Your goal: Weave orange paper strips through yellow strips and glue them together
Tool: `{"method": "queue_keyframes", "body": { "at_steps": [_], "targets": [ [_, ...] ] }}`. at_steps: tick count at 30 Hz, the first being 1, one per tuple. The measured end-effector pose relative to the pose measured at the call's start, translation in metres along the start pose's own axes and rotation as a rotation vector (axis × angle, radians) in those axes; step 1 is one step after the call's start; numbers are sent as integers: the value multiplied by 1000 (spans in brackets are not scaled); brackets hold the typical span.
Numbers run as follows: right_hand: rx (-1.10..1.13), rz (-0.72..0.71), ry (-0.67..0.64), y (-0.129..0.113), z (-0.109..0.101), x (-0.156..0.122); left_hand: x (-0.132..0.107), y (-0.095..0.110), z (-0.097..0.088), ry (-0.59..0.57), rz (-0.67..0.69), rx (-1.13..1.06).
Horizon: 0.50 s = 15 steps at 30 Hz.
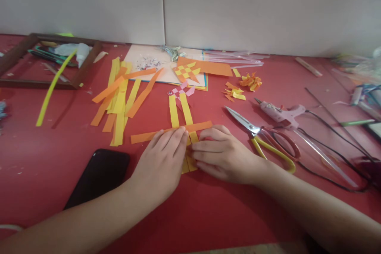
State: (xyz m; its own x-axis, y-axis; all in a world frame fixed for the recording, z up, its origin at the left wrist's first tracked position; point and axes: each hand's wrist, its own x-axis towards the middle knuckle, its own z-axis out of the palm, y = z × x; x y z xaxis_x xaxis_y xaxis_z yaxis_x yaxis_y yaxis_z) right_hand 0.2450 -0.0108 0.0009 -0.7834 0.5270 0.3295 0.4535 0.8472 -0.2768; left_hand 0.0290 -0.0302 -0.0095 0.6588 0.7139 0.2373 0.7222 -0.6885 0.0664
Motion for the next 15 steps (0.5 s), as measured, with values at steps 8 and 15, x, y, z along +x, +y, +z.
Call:
{"method": "queue_keyframes", "body": {
  "at_steps": [8,15],
  "targets": [
    [9,14,-35,0,-1,3,1,-1,-2,-9,12,41],
    [22,-12,-43,0,-1,4,3,-1,-4,-9,9,34]
  ]
}}
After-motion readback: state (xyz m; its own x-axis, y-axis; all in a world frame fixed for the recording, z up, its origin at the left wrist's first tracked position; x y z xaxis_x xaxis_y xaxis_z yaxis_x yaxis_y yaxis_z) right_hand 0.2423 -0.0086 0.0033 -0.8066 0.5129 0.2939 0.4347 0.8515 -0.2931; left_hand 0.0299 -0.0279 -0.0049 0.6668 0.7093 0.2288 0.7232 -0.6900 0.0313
